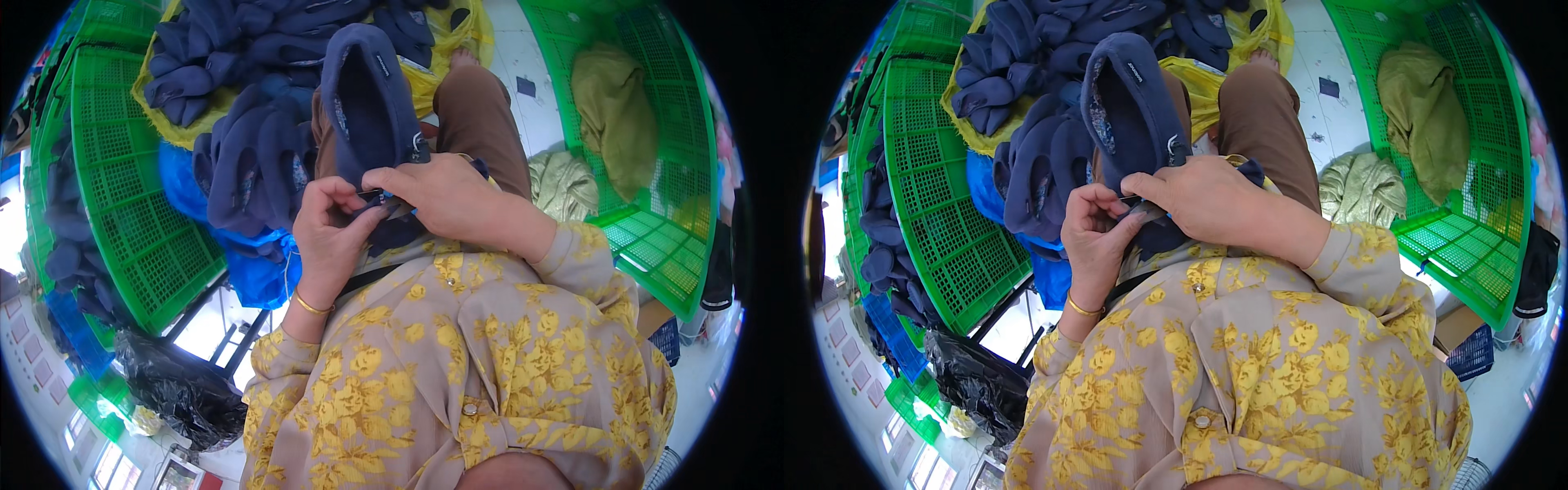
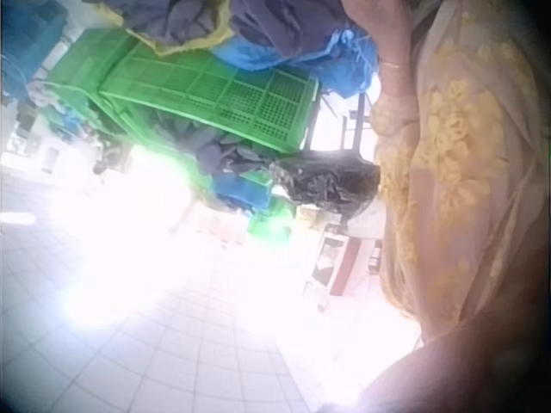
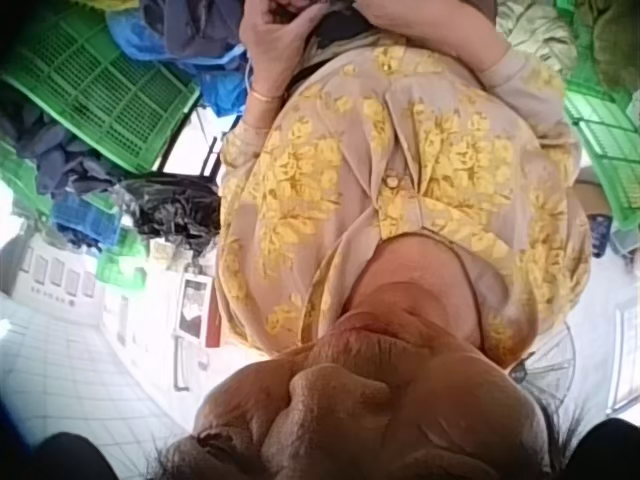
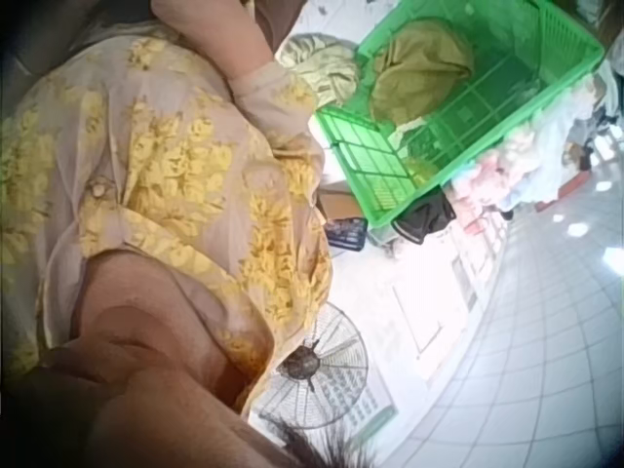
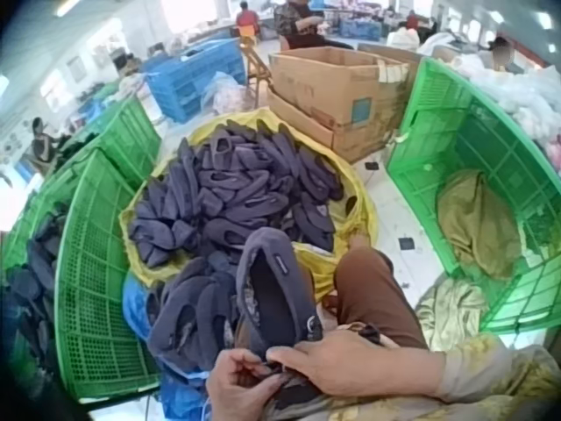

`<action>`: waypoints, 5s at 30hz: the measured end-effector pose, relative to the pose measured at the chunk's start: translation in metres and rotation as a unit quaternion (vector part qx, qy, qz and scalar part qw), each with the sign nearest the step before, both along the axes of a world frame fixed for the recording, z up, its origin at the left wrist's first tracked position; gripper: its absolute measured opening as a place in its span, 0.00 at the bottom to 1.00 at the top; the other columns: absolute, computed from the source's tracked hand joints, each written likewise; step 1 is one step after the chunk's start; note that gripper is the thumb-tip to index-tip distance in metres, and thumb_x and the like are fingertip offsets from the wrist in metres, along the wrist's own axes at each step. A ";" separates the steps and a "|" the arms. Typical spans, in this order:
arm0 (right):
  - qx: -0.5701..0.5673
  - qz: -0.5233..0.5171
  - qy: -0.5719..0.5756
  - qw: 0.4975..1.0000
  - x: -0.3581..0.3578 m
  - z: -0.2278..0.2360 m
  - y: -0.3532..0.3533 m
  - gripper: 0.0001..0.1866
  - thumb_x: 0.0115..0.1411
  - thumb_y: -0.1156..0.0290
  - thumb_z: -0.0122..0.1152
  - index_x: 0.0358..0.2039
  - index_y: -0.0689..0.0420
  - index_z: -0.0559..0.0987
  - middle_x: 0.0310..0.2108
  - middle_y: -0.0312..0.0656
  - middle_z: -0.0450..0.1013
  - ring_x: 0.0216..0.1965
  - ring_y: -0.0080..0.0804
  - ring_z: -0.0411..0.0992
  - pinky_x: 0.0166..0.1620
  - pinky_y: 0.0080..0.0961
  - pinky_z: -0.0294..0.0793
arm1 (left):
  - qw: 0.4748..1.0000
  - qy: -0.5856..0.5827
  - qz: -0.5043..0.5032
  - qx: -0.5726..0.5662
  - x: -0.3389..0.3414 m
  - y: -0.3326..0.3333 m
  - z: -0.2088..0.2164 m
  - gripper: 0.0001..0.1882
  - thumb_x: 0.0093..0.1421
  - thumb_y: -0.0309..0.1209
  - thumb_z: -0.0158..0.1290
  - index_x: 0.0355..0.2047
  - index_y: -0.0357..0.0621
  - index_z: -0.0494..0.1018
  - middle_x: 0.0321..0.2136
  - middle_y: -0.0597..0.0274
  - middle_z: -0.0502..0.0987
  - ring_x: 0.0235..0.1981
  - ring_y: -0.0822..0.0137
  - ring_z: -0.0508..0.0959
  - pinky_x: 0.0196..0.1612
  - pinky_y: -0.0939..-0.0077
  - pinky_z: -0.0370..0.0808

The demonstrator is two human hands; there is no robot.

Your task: The person sits on the floor and uses scissors to trim excess fabric from the edges of dark blue slip-on shoes. They handle the shoes one at a time, cutting small pieces of material and placing the finished shoes into a nearby pile.

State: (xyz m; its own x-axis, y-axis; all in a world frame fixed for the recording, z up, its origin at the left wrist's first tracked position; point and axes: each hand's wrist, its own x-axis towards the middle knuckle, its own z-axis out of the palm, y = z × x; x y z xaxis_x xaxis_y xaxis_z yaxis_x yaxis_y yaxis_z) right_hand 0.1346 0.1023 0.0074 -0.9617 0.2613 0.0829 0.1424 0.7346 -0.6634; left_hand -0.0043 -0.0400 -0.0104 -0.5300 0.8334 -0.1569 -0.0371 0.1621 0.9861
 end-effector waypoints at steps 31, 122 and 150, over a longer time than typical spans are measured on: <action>-0.115 -0.072 -0.034 0.990 0.035 0.026 -0.003 0.19 0.45 0.82 0.62 0.40 0.57 0.79 0.38 0.45 0.78 0.39 0.42 0.77 0.41 0.31 0.77 | 0.950 0.284 -0.129 -0.013 -0.002 0.010 0.020 0.09 0.47 0.20 0.62 0.29 0.38 0.74 0.25 0.62 0.70 0.27 0.68 0.69 0.31 0.78 0.67; -0.014 -0.120 0.070 0.990 0.011 0.004 -0.014 0.07 0.50 0.79 0.54 0.31 0.54 0.73 0.35 0.41 0.70 0.35 0.44 0.71 0.34 0.38 0.67 | 0.911 0.382 -0.121 0.094 0.017 -0.001 -0.004 0.11 0.46 0.16 0.60 0.32 0.38 0.78 0.32 0.56 0.79 0.33 0.58 0.79 0.37 0.70 0.76; -0.488 -0.177 0.200 0.831 0.041 0.055 -0.004 0.05 0.66 0.73 0.51 0.42 0.57 0.71 0.33 0.30 0.66 0.34 0.17 0.61 0.41 0.16 0.62 | 0.663 0.595 -0.454 -0.039 -0.030 0.083 0.078 0.09 0.43 0.24 0.54 0.29 0.45 0.74 0.31 0.63 0.74 0.42 0.60 0.71 0.46 0.67 0.67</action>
